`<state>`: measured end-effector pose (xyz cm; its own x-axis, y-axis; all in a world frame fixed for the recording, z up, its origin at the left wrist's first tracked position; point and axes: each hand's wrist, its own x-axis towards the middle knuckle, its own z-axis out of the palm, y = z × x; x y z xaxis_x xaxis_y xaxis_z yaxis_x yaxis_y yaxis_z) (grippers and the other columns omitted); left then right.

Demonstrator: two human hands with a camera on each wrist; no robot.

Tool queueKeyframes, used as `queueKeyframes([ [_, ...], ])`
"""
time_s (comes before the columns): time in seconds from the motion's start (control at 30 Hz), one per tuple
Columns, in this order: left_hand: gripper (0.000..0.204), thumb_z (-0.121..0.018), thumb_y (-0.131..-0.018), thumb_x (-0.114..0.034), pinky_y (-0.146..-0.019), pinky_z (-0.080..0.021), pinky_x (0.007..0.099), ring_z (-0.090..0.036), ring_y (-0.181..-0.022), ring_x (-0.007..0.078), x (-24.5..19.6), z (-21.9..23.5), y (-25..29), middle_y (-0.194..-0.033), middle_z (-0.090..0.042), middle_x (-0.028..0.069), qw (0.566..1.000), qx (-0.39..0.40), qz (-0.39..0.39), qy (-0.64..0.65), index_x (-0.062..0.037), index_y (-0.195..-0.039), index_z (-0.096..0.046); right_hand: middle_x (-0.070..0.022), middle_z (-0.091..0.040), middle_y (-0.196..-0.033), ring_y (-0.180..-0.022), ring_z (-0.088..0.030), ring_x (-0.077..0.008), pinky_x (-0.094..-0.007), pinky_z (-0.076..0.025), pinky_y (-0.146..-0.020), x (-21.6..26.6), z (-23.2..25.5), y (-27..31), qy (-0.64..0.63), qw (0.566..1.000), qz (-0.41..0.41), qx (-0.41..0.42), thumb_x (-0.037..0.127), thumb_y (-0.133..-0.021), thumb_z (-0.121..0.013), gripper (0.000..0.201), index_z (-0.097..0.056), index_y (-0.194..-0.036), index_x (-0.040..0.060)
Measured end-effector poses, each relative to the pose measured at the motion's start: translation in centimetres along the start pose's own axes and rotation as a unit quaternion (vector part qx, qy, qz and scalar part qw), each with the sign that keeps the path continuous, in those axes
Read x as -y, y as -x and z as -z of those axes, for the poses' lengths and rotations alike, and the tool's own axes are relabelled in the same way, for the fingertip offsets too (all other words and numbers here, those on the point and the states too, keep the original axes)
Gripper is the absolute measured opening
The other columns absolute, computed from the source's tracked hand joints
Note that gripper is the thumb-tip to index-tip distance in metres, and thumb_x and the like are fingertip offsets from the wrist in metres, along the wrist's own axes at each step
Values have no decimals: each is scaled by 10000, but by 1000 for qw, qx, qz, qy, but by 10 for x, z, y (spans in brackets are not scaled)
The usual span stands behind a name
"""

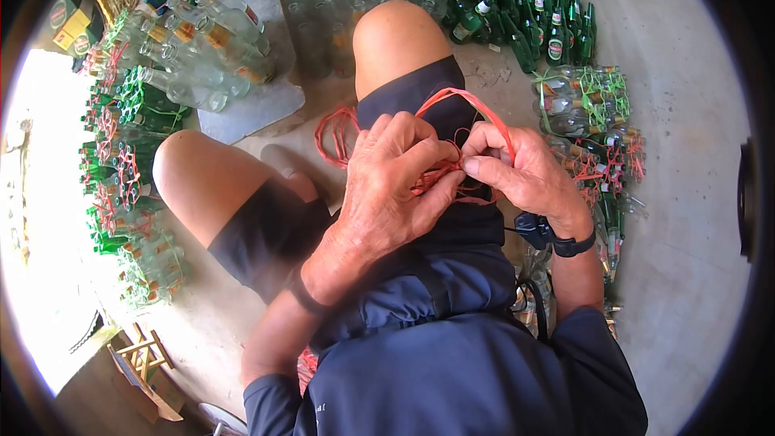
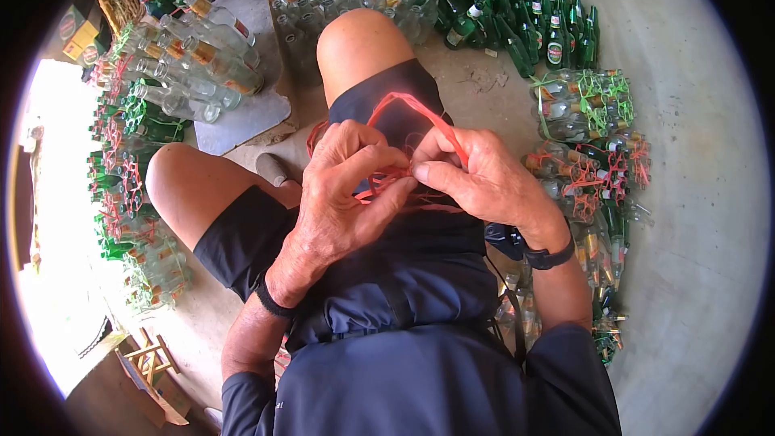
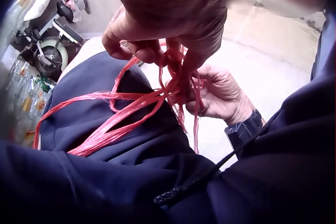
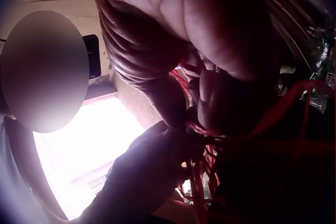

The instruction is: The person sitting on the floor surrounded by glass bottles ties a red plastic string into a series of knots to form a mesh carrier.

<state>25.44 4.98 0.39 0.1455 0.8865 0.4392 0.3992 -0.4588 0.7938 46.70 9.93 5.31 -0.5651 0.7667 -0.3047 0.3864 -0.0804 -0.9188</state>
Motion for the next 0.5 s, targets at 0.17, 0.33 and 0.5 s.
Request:
queueKeyframes([
  [0.17,199,-801,-747,11,-720,-499,356,-609,-798,233,2,-4,2,-855,-611,80,1000,-10,5,17,-26,-926,-722,-12,-659,-835,-781,-578,-84,-286,-495,-721,-4,0,-1,3,1000,3,6,113,-957,-682,126,-664,-977,-10],
  [0.33,153,-749,-761,33,-716,-528,352,-630,-793,232,3,-2,3,-864,-636,83,999,-2,26,32,-22,-898,-705,-4,-643,-818,-770,-569,-78,-278,-493,-715,-9,-3,-2,10,1000,16,5,106,-957,-681,114,-655,-975,-4],
  [0.5,157,-732,-768,31,-729,-528,348,-635,-810,222,9,-2,6,-877,-641,78,998,19,45,45,-25,-913,-703,-1,-632,-807,-761,-554,-72,-274,-488,-702,-3,-4,-1,13,1000,8,1,105,-959,-681,110,-651,-972,0],
])
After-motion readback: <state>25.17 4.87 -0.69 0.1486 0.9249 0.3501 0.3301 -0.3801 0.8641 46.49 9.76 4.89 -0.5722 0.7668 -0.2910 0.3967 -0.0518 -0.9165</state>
